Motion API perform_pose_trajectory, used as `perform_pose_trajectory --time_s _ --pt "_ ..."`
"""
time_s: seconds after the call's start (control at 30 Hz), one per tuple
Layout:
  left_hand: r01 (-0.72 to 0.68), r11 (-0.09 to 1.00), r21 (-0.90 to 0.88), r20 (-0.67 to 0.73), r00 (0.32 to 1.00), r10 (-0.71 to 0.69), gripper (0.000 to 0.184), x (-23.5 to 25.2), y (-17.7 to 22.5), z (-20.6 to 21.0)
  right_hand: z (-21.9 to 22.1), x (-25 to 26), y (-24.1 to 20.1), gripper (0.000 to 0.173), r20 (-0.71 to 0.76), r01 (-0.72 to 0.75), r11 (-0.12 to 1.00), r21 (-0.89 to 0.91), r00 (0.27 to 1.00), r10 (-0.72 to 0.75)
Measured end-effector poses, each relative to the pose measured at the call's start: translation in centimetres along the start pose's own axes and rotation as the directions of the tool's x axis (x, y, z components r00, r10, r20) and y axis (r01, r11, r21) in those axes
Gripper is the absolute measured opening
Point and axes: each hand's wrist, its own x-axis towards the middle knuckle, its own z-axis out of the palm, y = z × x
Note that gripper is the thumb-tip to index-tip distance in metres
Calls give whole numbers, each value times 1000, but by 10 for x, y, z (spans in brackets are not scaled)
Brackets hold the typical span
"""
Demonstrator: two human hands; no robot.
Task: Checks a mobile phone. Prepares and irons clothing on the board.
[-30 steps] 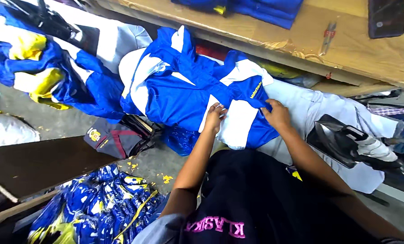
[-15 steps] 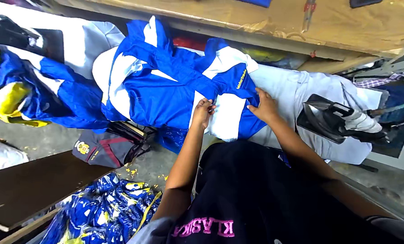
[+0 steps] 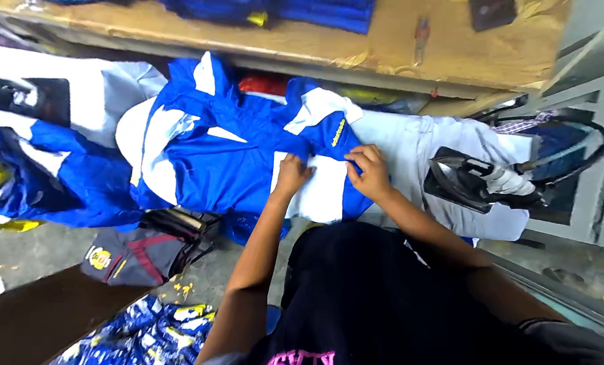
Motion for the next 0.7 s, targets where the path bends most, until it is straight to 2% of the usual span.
perform_pose_trajectory --time_s 0.1,0.17,0.23,0.33,0.43,0.47,0.53,0.6,0.7 --pt "-51 997 54 -96 994 56 46 -5 -4 18 -43 49 28 28 -40 -202 976 -76 979 199" --pt "-70 994 82 -117 990 80 50 -3 -6 23 -76 92 54 38 -97 -361 921 -144 932 350" --pt "-68 993 101 -59 995 75 50 0 -5 17 -100 135 77 52 -117 -512 834 -206 859 499" --pt "-13 997 70 102 995 6 39 9 -1 -7 -107 185 100 67 -59 -578 737 -351 799 599" --pt "14 997 80 203 979 -30 32 22 3 -28 -102 211 102 54 2 -591 686 -425 757 653" --pt "-14 996 85 218 976 -5 33 24 3 -30 -103 214 99 51 13 -615 669 -416 732 681" --pt "-77 990 116 224 973 49 43 24 0 -22 -105 213 99 57 16 -668 649 -365 693 721" --pt "-108 979 174 186 980 75 50 19 -3 -8 -108 205 98 54 1 -700 663 -266 687 727" --pt "-119 975 187 9 993 120 36 9 -10 12 -102 170 78 37 105 -689 721 78 724 681"
